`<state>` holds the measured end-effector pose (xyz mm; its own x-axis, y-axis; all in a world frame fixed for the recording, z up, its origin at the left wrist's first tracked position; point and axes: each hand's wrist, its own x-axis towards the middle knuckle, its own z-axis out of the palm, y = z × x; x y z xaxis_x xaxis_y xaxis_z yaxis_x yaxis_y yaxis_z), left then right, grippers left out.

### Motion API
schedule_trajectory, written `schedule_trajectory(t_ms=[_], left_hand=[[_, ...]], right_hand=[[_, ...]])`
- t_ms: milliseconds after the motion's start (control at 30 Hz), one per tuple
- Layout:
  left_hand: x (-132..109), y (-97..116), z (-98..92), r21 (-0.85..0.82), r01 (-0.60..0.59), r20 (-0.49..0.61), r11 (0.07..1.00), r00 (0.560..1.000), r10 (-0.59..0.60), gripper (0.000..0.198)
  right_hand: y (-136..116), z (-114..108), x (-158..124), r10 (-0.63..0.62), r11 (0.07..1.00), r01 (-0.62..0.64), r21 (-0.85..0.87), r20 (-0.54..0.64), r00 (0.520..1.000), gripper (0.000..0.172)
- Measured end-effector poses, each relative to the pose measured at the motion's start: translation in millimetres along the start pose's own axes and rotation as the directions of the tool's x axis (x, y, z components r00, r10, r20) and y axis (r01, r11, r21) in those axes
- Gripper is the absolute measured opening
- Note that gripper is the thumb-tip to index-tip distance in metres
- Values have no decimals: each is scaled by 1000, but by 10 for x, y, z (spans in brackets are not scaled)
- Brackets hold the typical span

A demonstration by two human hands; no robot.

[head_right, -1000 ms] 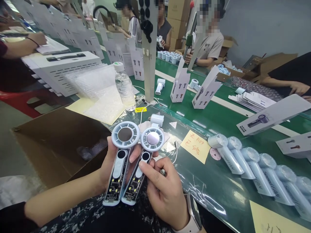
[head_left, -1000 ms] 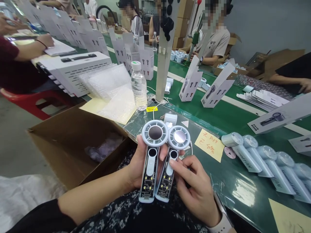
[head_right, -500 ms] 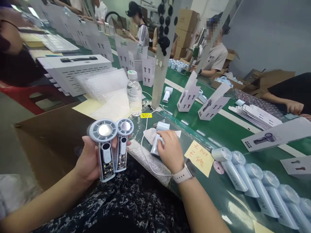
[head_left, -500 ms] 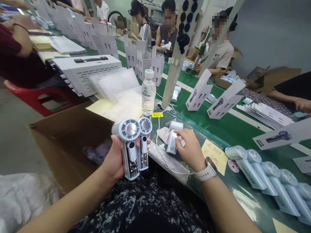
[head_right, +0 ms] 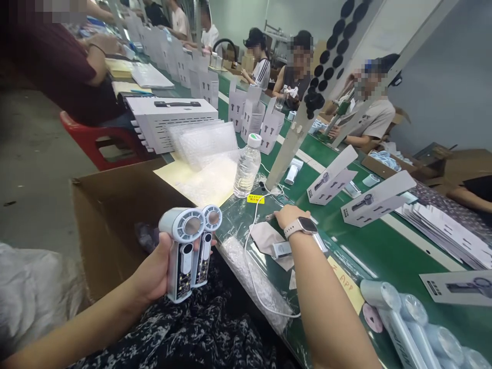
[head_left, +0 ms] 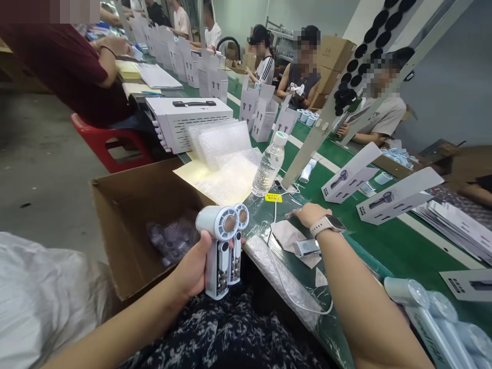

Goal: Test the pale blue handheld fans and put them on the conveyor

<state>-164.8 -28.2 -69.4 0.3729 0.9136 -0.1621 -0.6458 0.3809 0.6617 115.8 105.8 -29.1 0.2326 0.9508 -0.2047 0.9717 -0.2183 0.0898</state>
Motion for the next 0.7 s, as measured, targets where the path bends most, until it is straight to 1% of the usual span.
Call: schedule_trajectory(t_ms=[33,100,233,300,333,467,533,600,700], left_hand=[[1,-9,10,-1,10,-10,1000,1000,-10,59],[3,-22,39,-6,37,-33,999,999,-37,58],[16,-36,94,-4,90,-96,996,991,-90,58],[18,-37,112,3,110,-123,994,986,-109,59],[18,-37,119,5,116,-132,993,985,-114,60],[14,-40,127,9,112,-179,994,978,-109,61],[16,-52,131,8,123,-207,992,971,-119,60],[23,-69,144,2,146,-223,989,964,-142,60],[32,-93,189,-7,169,-220,986,961,-167,59]], right_hand=[[-47,18,58,18,1000,-18,5,33,999,32],[-125,51,132,21,1000,-22,22,59,998,34],[-207,67,146,-67,995,64,80,38,997,34],[-188,65,134,-103,989,100,111,22,994,32],[-159,68,129,-98,988,95,119,15,995,32],[15,121,140,5,994,-8,110,29,1000,32],[76,153,163,9,994,-16,111,59,998,33],[89,170,193,-31,992,21,123,79,996,31],[59,163,232,-133,980,120,159,72,989,29]])
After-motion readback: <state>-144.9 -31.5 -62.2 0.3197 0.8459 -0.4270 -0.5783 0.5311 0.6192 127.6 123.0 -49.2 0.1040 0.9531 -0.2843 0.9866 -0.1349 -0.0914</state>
